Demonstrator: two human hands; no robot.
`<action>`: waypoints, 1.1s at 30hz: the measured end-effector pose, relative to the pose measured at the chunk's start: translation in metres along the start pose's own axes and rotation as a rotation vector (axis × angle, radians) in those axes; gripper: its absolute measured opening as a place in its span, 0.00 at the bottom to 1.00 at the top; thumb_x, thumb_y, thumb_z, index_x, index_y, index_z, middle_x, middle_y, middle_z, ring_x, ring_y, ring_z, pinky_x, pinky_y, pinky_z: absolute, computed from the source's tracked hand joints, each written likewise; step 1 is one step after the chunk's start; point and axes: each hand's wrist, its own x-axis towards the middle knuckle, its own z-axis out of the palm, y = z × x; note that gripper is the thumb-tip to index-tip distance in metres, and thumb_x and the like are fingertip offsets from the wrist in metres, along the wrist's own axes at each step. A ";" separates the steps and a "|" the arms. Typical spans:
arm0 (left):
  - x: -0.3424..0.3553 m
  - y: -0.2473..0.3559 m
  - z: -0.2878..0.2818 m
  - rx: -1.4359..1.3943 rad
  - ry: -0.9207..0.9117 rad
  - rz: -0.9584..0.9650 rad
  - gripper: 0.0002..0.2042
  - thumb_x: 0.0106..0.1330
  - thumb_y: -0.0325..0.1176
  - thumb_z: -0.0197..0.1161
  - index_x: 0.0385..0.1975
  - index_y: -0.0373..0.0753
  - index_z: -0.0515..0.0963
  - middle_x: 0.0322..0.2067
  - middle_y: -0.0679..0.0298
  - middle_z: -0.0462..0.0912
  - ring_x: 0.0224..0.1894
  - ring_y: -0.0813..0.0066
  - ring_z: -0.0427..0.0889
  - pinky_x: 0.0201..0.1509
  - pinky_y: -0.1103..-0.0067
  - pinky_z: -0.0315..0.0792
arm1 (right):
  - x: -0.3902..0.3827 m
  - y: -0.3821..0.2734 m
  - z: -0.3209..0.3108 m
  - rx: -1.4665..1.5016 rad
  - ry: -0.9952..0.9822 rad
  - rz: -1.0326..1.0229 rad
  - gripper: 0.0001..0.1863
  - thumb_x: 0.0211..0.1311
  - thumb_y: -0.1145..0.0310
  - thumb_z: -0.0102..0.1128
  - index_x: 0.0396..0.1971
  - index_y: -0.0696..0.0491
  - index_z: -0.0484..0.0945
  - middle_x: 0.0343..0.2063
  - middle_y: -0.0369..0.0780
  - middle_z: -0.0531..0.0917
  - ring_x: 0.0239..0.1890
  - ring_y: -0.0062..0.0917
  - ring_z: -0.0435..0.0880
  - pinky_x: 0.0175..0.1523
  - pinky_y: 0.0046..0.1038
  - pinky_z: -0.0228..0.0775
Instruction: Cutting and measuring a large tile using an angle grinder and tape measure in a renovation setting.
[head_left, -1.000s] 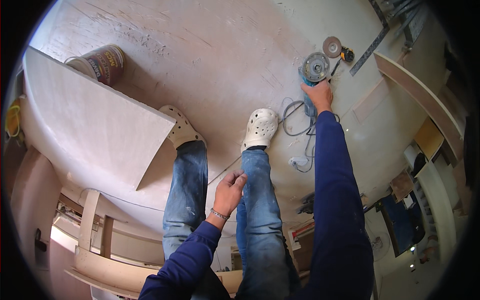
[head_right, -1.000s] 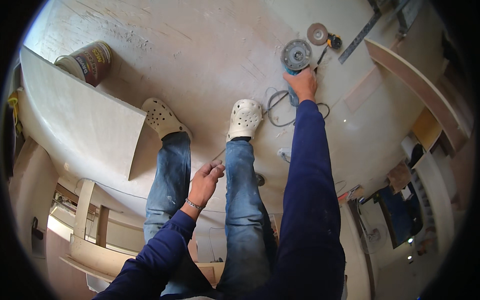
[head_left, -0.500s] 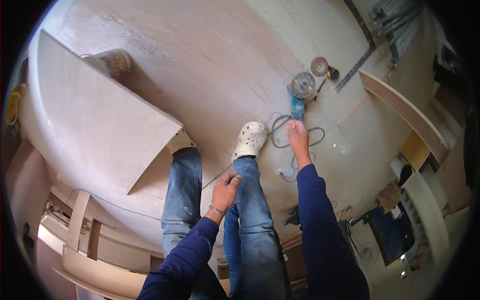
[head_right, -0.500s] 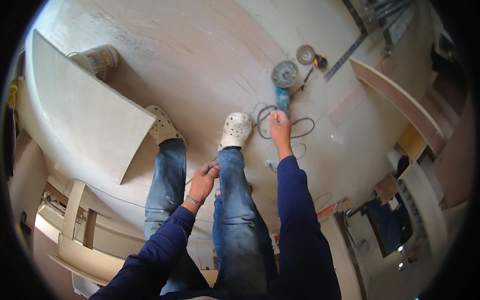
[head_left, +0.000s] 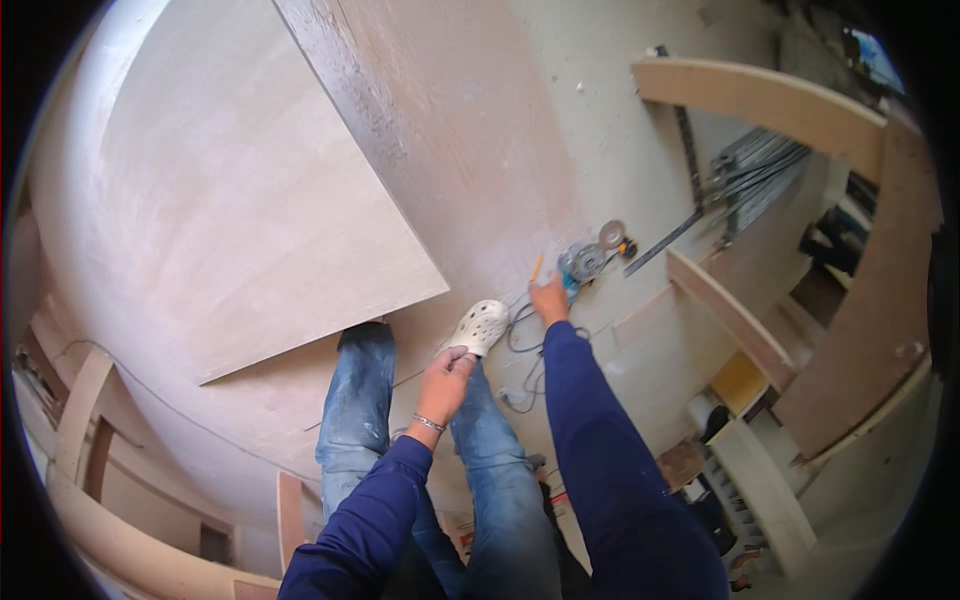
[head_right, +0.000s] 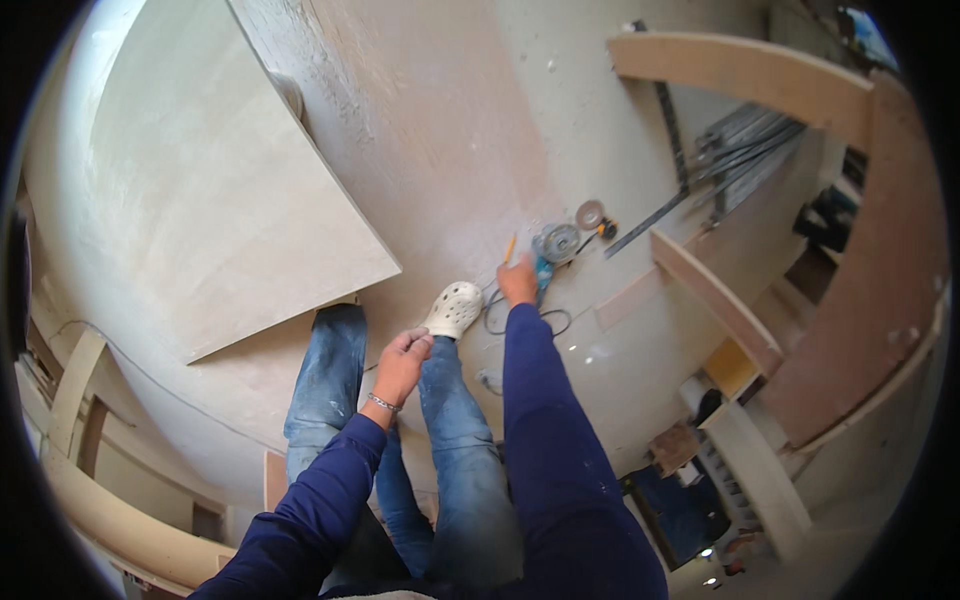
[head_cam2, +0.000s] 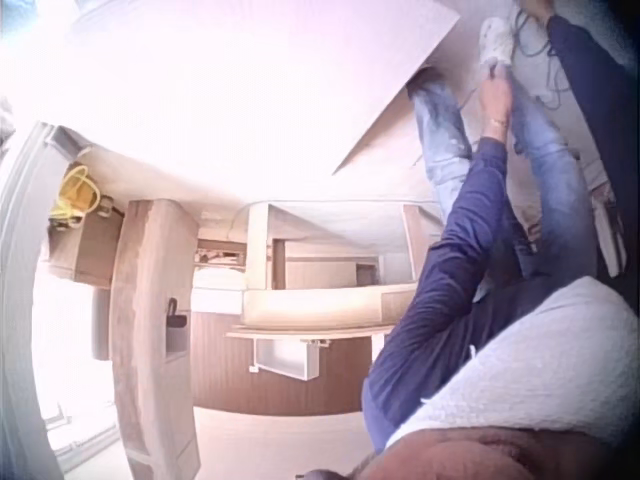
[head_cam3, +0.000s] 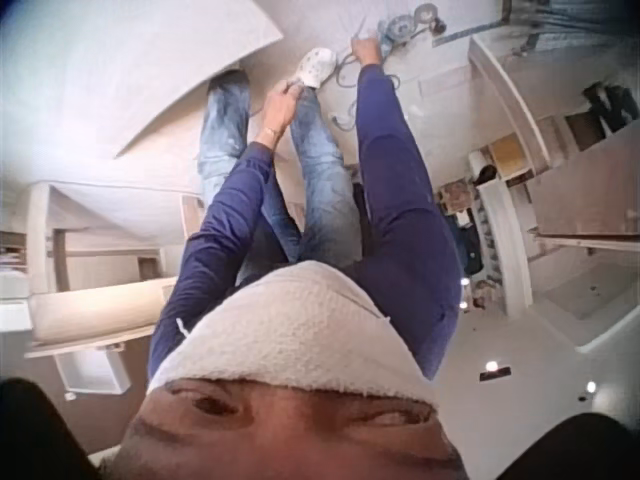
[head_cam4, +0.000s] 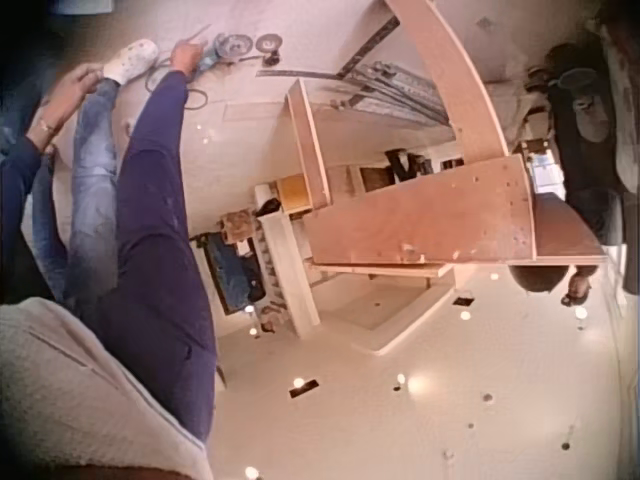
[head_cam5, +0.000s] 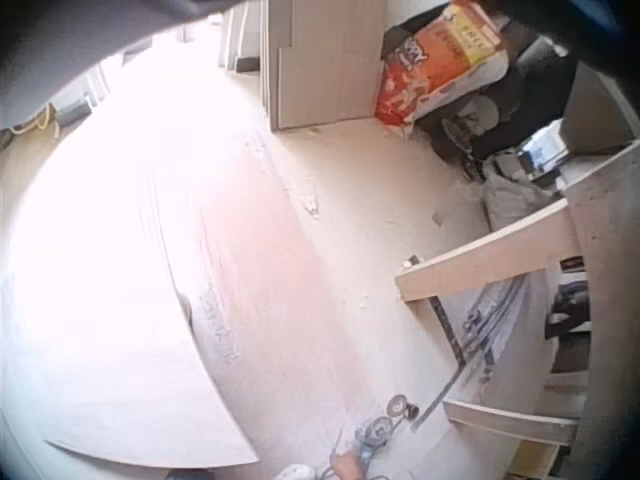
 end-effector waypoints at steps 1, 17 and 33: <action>-0.003 0.007 -0.017 -0.023 0.058 0.008 0.20 0.66 0.39 0.63 0.51 0.30 0.78 0.36 0.62 0.84 0.36 0.78 0.81 0.44 0.80 0.74 | -0.028 -0.023 0.001 -0.020 -0.099 0.041 0.34 0.55 0.57 0.60 0.60 0.60 0.68 0.51 0.56 0.79 0.55 0.51 0.77 0.60 0.41 0.69; -0.031 0.197 -0.094 0.537 0.203 0.788 0.16 0.61 0.40 0.65 0.46 0.39 0.81 0.43 0.57 0.84 0.50 0.62 0.81 0.62 0.66 0.68 | -0.046 -0.305 -0.175 0.261 -0.225 -0.403 0.21 0.62 0.64 0.62 0.52 0.57 0.77 0.34 0.37 0.83 0.32 0.19 0.82 0.31 0.21 0.71; 0.077 0.335 -0.084 1.856 -0.363 0.409 0.14 0.69 0.36 0.48 0.31 0.50 0.85 0.32 0.67 0.86 0.43 0.73 0.80 0.52 0.71 0.59 | 0.013 -0.350 -0.134 0.303 -0.422 -0.291 0.22 0.59 0.58 0.61 0.46 0.58 0.81 0.39 0.49 0.87 0.44 0.39 0.86 0.51 0.33 0.75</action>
